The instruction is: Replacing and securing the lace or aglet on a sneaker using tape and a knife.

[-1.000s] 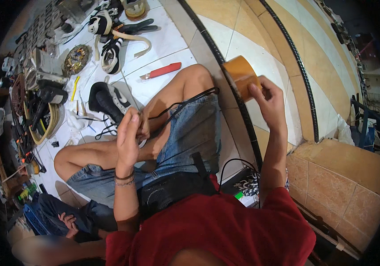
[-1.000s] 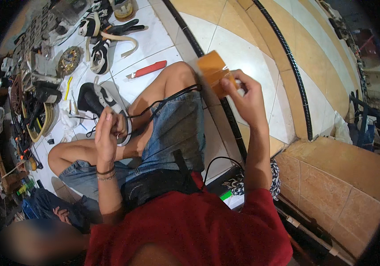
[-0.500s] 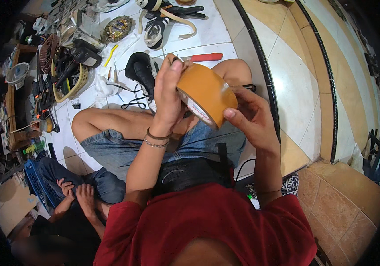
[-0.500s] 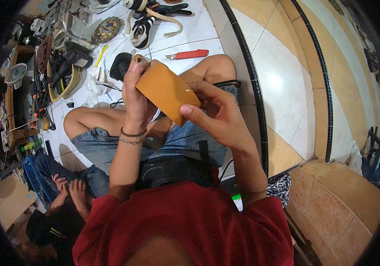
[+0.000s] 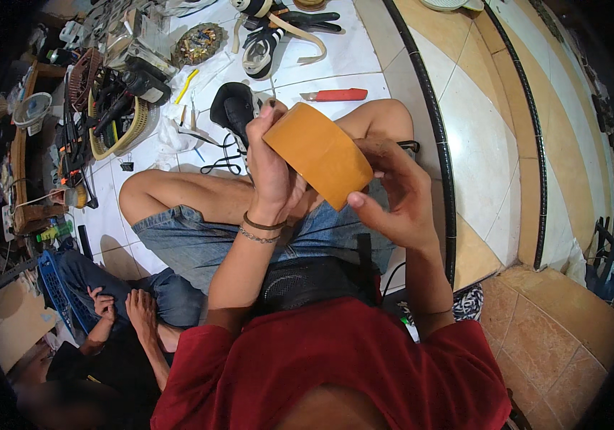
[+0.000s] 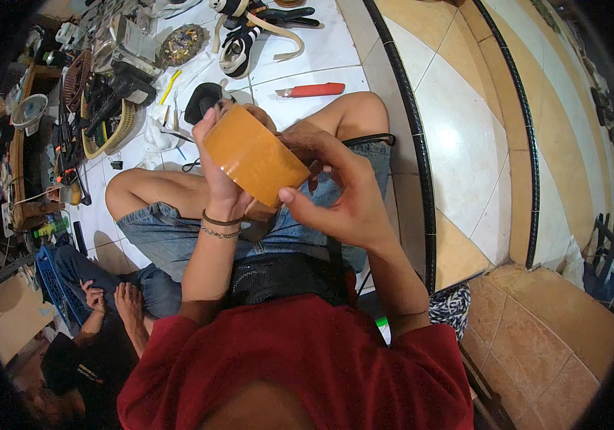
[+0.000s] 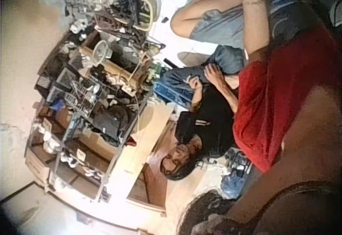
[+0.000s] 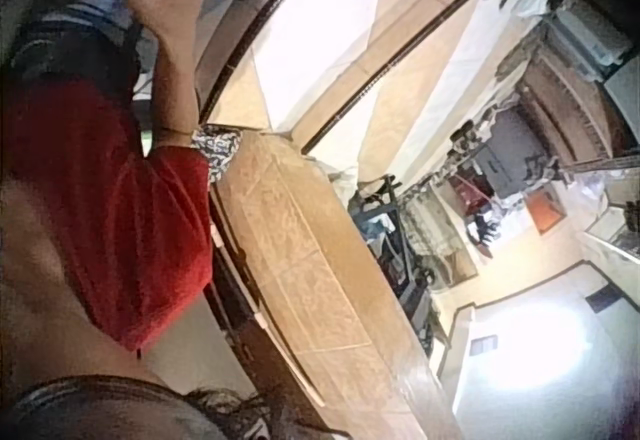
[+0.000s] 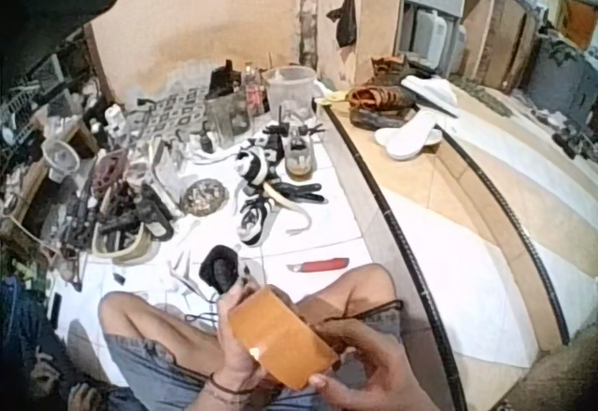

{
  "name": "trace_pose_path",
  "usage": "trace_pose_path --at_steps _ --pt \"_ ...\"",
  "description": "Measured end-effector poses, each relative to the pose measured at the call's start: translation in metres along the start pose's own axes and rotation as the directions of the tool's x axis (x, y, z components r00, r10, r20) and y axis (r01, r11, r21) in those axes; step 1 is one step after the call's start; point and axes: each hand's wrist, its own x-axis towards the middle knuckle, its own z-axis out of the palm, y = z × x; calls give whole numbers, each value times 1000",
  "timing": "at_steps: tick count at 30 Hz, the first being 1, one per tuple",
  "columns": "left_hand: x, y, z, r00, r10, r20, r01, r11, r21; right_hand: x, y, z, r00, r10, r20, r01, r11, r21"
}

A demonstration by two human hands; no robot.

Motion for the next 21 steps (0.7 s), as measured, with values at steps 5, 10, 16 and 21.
trace_pose_path --at_steps 5,10,16,21 --pt "0 8 10 948 308 78 -313 867 388 -1 6 9 941 -313 -125 302 948 -102" --pt "-2 7 5 955 284 90 -293 836 465 7 5 0 839 -530 124 514 696 -501" --pt "0 8 5 975 200 92 -221 877 427 4 7 4 777 -624 78 547 609 -574" --pt "1 12 7 982 182 55 -187 871 455 -2 11 9 872 -490 -6 420 754 -505"
